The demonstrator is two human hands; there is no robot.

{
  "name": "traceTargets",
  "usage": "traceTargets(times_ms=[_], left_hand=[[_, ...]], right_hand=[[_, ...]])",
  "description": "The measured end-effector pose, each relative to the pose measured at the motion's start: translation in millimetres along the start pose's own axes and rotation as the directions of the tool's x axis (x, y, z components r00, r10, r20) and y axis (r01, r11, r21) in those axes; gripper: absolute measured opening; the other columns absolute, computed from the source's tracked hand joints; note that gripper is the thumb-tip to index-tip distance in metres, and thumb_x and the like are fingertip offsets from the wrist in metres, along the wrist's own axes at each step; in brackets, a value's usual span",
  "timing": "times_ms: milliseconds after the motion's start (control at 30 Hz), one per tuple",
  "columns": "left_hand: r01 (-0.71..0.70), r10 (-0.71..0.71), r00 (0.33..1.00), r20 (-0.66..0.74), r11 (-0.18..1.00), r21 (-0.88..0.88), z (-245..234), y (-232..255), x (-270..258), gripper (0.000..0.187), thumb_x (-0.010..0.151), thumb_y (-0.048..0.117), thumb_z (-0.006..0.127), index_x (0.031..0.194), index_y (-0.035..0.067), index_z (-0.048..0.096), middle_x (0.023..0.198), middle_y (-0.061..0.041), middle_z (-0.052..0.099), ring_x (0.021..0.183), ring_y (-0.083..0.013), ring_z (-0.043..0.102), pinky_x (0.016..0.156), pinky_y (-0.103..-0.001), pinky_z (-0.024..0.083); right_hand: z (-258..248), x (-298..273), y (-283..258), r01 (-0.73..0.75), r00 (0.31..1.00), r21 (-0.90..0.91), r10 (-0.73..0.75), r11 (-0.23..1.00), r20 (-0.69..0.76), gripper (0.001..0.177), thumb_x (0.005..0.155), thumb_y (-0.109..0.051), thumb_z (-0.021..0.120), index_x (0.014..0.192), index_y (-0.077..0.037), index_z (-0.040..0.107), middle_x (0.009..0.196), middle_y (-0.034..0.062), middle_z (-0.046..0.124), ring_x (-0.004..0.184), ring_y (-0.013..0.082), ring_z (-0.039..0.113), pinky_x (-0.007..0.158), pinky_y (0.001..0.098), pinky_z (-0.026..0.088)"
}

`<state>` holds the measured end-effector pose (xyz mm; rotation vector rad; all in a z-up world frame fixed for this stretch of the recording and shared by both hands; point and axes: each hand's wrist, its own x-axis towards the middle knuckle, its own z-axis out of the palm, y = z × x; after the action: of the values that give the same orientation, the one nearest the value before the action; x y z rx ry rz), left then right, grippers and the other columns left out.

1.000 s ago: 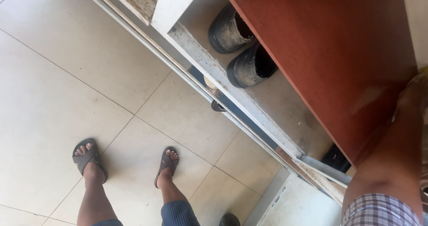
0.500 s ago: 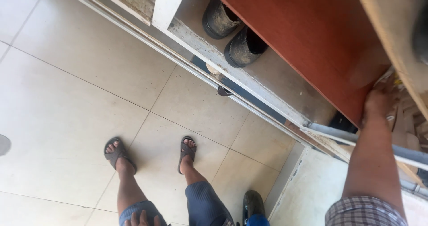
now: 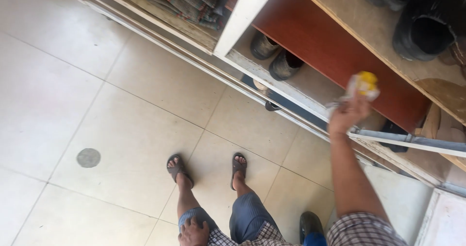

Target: Cleaning and polishing various pairs of shoes taken from a shoe rack using a cloth.

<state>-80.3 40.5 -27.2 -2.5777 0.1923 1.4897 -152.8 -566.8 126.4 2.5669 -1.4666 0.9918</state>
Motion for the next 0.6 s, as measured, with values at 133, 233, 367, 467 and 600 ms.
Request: traceTargets(times_ms=[133,233,367,467,600], left_hand=[[-0.014,0.015,0.996,0.087,1.0,-0.015,-5.8,-10.5,0.5,0.068,0.09,0.061,0.059,0.149,0.028,0.051,0.155,0.0,0.045,0.146,-0.0211,0.042,0.116,-0.044,0.038],[-0.11,0.081,0.992,-0.096,0.929,-0.354,-31.4,-6.2,0.5,0.058,0.093,0.055,0.058,0.143,0.026,0.055,0.154,-0.005,0.046,0.141,-0.0258,0.046,0.119,-0.048,0.034],[-0.6,0.28,0.719,-0.637,0.713,-0.364,-110.3,24.6,6.1,0.047,0.093,0.032,0.066,0.135,0.012,0.061,0.143,-0.015,0.055,0.133,-0.0355,0.052,0.111,-0.05,0.04],[-0.758,0.413,0.503,-0.759,0.632,-0.159,-181.4,72.4,9.1,0.041,0.094,0.026,0.066,0.132,0.01,0.063,0.142,-0.018,0.058,0.132,-0.0376,0.054,0.107,-0.052,0.043],[-0.897,0.653,0.185,-0.735,0.418,0.145,-252.6,166.6,6.9,0.042,0.098,0.023,0.064,0.138,0.009,0.06,0.143,-0.019,0.058,0.133,-0.0385,0.053,0.11,-0.052,0.044]], right_hand=[[49.1,-100.5,-163.8,-0.447,0.884,0.823,0.034,0.35,0.465,0.038,0.102,0.003,0.058,0.136,-0.015,0.062,0.145,0.0104,0.058,0.136,0.0218,0.059,0.119,0.0335,0.048],[38.5,-179.3,-242.7,-0.214,0.717,0.678,-0.358,0.703,0.598,0.06,0.078,0.02,0.05,0.121,-0.016,0.07,0.133,0.0118,0.055,0.121,0.0279,0.063,0.093,0.0334,0.059],[14.5,-247.2,-244.3,-0.131,0.397,0.488,-0.406,0.863,0.823,0.043,0.087,0.005,0.059,0.121,-0.018,0.072,0.127,0.0123,0.065,0.117,0.03,0.064,0.096,0.0393,0.054],[3.4,-272.0,-185.8,-0.207,0.191,0.242,-0.203,0.948,0.96,0.039,0.093,-0.011,0.058,0.131,-0.018,0.065,0.121,0.0129,0.066,0.11,0.0289,0.065,0.094,0.0413,0.053],[-1.9,-329.7,-40.0,-0.641,-0.092,-0.253,0.255,0.725,0.963,0.042,0.102,-0.039,0.052,0.125,-0.011,0.072,0.11,0.0081,0.078,0.099,0.0245,0.074,0.09,0.0411,0.059]])
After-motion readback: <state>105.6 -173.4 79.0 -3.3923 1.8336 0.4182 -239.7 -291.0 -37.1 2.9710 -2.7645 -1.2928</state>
